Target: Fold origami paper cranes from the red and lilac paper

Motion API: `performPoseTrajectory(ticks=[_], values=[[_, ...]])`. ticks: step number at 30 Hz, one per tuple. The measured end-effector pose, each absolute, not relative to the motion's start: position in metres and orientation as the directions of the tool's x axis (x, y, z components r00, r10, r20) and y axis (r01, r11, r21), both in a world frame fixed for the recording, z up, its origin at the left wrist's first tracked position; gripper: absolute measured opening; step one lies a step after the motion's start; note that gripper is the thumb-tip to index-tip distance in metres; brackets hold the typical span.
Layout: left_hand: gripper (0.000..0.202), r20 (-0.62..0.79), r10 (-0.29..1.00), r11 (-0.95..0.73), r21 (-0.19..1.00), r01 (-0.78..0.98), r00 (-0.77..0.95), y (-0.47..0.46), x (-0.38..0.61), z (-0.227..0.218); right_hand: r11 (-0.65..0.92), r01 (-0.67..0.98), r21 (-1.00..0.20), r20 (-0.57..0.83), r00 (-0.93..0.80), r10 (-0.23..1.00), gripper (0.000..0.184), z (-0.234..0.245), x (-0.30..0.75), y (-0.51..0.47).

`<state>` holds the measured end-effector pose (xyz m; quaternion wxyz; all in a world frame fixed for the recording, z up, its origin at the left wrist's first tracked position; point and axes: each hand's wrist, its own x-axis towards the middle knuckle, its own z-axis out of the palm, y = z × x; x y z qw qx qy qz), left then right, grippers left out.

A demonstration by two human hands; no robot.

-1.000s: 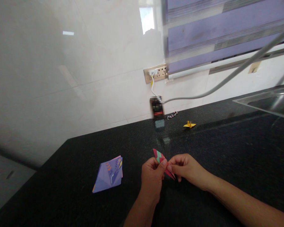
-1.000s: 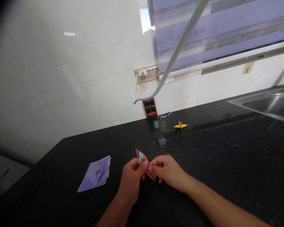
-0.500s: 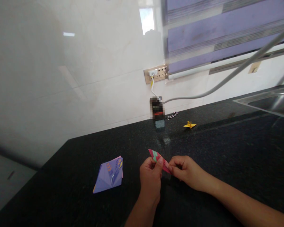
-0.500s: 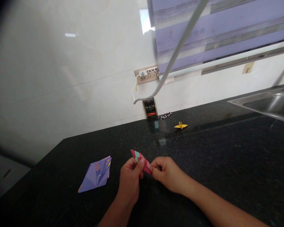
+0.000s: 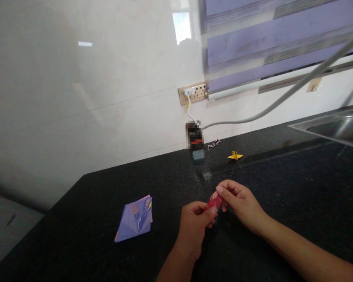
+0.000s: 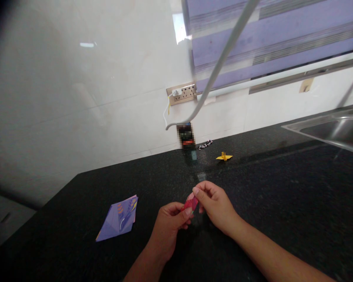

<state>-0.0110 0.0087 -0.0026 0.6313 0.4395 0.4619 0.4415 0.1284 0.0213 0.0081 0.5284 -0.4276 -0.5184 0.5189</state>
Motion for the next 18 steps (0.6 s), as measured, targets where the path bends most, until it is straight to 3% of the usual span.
performPoseTrajectory(ticks=[6, 12, 18], values=[[0.015, -0.156, 0.974, 0.201, 0.931, -0.306, 0.164, 0.0086, -0.0095, -0.0048, 0.067, -0.15, -0.986, 0.097, -0.198, 0.975, 0.023, 0.0072, 0.1226, 0.0155], [0.012, -0.006, 0.985, 0.03, 0.99, -0.137, 0.172, 0.0097, -0.0115, -0.0011, 0.102, -0.078, -0.992, 0.116, -0.198, 0.973, 0.027, 0.0057, 0.1247, 0.017], [0.019, -0.058, 0.973, 0.058, 0.998, 0.003, 0.223, 0.0102, -0.0144, 0.0013, 0.049, -0.025, -0.998, 0.053, -0.205, 0.977, 0.021, 0.01, 0.1277, 0.0181]])
